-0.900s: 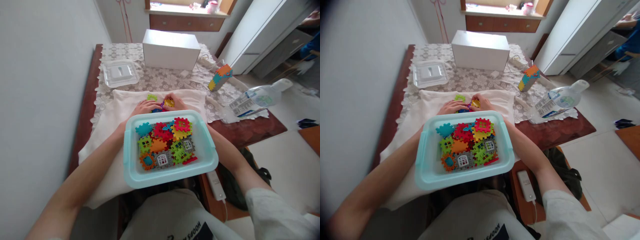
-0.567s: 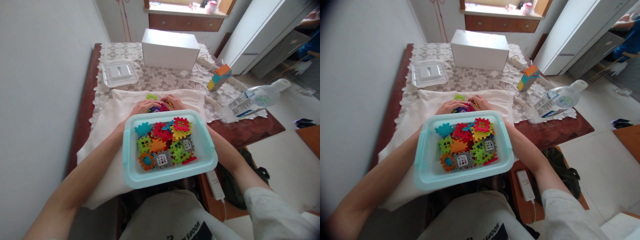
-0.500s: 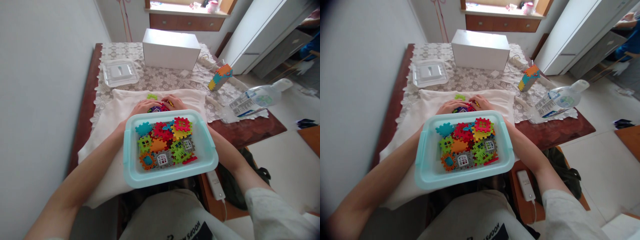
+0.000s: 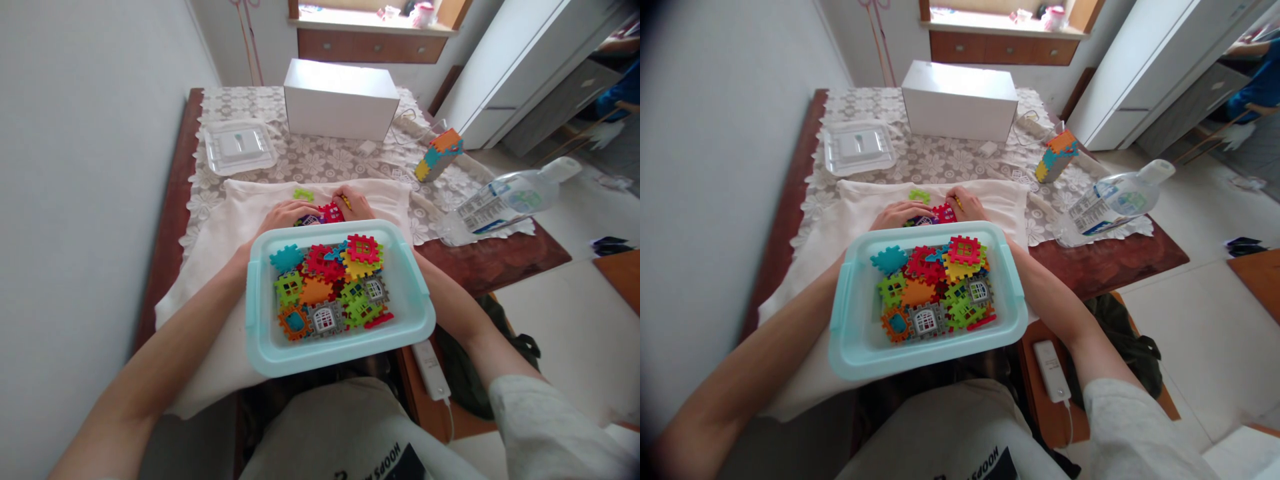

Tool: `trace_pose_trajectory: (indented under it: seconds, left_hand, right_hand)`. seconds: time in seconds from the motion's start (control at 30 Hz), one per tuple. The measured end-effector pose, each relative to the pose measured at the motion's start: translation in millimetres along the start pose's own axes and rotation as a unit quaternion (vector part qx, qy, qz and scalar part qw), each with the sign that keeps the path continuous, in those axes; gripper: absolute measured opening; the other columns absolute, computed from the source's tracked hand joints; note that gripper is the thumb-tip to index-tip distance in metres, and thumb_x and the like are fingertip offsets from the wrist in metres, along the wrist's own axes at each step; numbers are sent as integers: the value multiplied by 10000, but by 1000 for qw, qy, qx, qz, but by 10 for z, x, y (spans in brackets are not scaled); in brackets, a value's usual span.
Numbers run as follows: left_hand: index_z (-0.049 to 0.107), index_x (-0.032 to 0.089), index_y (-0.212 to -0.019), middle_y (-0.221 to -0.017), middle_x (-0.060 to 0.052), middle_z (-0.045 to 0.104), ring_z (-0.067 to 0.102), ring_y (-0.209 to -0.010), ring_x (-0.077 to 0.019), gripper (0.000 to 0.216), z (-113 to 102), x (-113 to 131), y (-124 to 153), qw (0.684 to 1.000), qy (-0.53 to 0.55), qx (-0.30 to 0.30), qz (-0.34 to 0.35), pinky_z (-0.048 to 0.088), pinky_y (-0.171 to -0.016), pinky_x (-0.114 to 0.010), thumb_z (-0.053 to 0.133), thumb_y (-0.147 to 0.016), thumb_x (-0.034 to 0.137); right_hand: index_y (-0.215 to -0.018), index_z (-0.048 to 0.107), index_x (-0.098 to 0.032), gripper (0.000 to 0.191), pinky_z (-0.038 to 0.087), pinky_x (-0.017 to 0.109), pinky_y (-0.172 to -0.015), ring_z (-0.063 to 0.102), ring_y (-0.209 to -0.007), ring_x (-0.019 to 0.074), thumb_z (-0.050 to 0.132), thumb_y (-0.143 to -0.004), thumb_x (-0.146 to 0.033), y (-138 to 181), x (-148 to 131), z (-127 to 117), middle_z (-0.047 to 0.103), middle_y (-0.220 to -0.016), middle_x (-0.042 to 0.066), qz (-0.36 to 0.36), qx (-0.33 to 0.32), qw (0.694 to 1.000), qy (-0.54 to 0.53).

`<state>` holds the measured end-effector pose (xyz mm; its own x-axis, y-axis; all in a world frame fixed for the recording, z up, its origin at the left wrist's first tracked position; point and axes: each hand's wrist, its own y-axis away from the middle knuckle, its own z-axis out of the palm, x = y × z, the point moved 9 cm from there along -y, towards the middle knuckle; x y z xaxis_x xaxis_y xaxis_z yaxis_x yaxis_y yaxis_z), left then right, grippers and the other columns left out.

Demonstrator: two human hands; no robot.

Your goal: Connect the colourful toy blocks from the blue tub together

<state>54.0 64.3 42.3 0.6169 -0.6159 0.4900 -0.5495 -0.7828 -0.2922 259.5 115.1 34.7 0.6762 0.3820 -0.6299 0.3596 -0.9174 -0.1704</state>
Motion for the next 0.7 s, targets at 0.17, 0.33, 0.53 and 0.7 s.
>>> trace_pose_trajectory:
  seconds: [0.17, 0.33, 0.53, 0.7]
  left_hand:
    - [889, 276, -1610, -1816, -126, 808, 685, -1771, -328, 462, 46, 75, 16, 998, -35, -56, 20, 417, -1575, -619, 783, -1160, 282]
    - [861, 298, -1659, -1824, -101, 804, 663, -1776, -314, 458, 90, 107, 28, 996, -59, -53, 33, 382, -1589, -599, 745, -1216, 299]
    - [863, 302, -1665, -1843, -103, 790, 673, -1773, -321, 482, 101, 38, 29, 997, -61, -35, 18, 428, -1567, -581, 762, -1194, 273]
    - [834, 275, -1685, -1878, -115, 761, 645, -1814, -326, 505, 53, 50, 36, 999, -38, -24, -2, 392, -1592, -595, 735, -1189, 281]
  right_hand:
    - [-1348, 789, -287, 307, 618, 536, -1328, 775, -1372, 323, 510, -1246, -365, 19, 94, -107, 910, -1494, 133, 30, 48, 998, -2]
    - [-1467, 849, -255, 342, 547, 495, -1449, 717, -1579, 332, 727, -1222, -459, 19, 30, 36, 822, -1664, 180, -36, -36, 997, 63]
    - [-1612, 832, -223, 437, 513, 544, -1485, 710, -1599, 356, 692, -1234, -391, 41, 6, 98, 836, -1683, 192, -105, -39, 991, 75]
    - [-1581, 849, -195, 436, 532, 524, -1473, 711, -1559, 333, 654, -1247, -396, 72, -21, 40, 828, -1681, 180, -123, -41, 987, 91]
